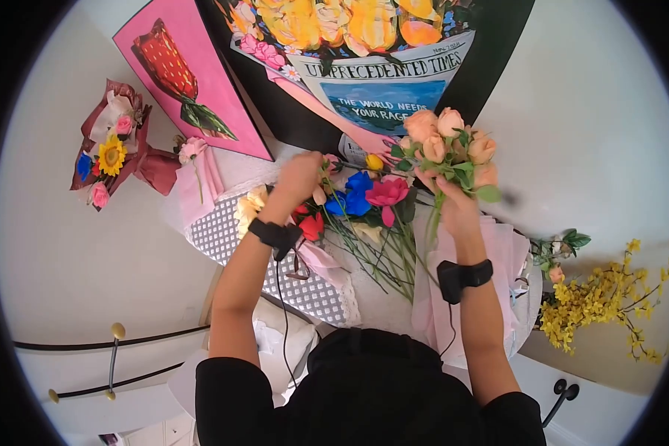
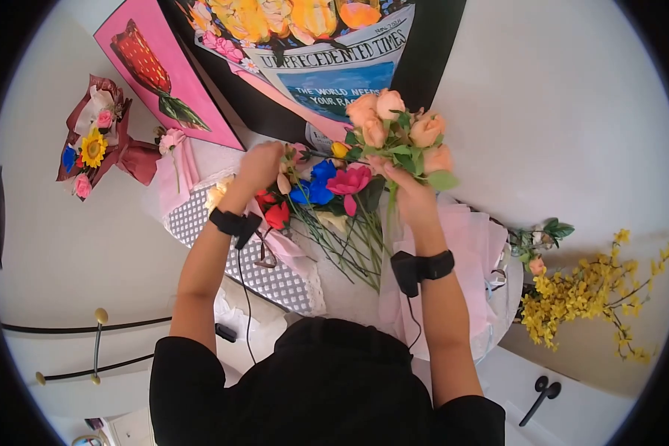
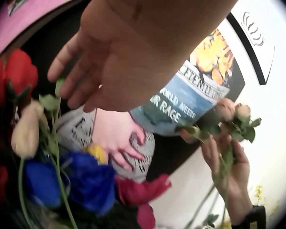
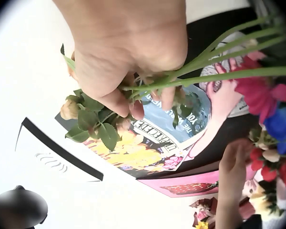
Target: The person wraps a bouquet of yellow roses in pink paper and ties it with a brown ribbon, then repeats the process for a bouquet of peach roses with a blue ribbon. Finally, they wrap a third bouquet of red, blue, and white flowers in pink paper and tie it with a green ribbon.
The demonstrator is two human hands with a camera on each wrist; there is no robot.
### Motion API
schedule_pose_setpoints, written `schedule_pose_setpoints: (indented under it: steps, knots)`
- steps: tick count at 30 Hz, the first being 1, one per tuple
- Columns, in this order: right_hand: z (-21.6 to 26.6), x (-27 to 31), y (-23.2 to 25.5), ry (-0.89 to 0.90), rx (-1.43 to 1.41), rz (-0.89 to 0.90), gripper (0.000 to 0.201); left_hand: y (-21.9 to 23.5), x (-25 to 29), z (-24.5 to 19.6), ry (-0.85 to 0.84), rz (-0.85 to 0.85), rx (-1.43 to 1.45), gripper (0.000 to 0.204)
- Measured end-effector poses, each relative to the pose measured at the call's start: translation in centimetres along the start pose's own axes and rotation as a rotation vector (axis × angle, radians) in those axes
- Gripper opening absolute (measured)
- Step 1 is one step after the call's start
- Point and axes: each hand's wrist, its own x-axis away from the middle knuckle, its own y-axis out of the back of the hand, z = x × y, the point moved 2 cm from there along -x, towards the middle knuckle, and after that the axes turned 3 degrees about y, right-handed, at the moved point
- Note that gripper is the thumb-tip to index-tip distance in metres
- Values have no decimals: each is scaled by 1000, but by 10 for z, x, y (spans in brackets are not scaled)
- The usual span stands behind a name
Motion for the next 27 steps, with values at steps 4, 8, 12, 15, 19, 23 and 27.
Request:
schedule_pose_setpoints:
  steps: [4,8,12,15,19,23,27]
  knots:
    - [3,0,13,-55,256,-21,30,-28,-21,55,15,322,-29,31]
    - [-8,-6,14,-26,507,-12,31,-13,-14,23,150,318,2,41]
    - [-8,-2,-3,170,727,-20,30,-28,-16,5,198,123,20,49]
    - [-25,-2,8,350,1122,35,29,-51,-17,-9,247,138,-27,50]
    - [-39,-3,9,301,1063,13,29,-73,-21,-11,327,136,-2,54]
    - [-40,1,3,341,1057,30,29,-59,-17,-3,441,91,235,52]
    - [-45,2,3,338,953,-31,23,-34,-11,16,484,181,536,39]
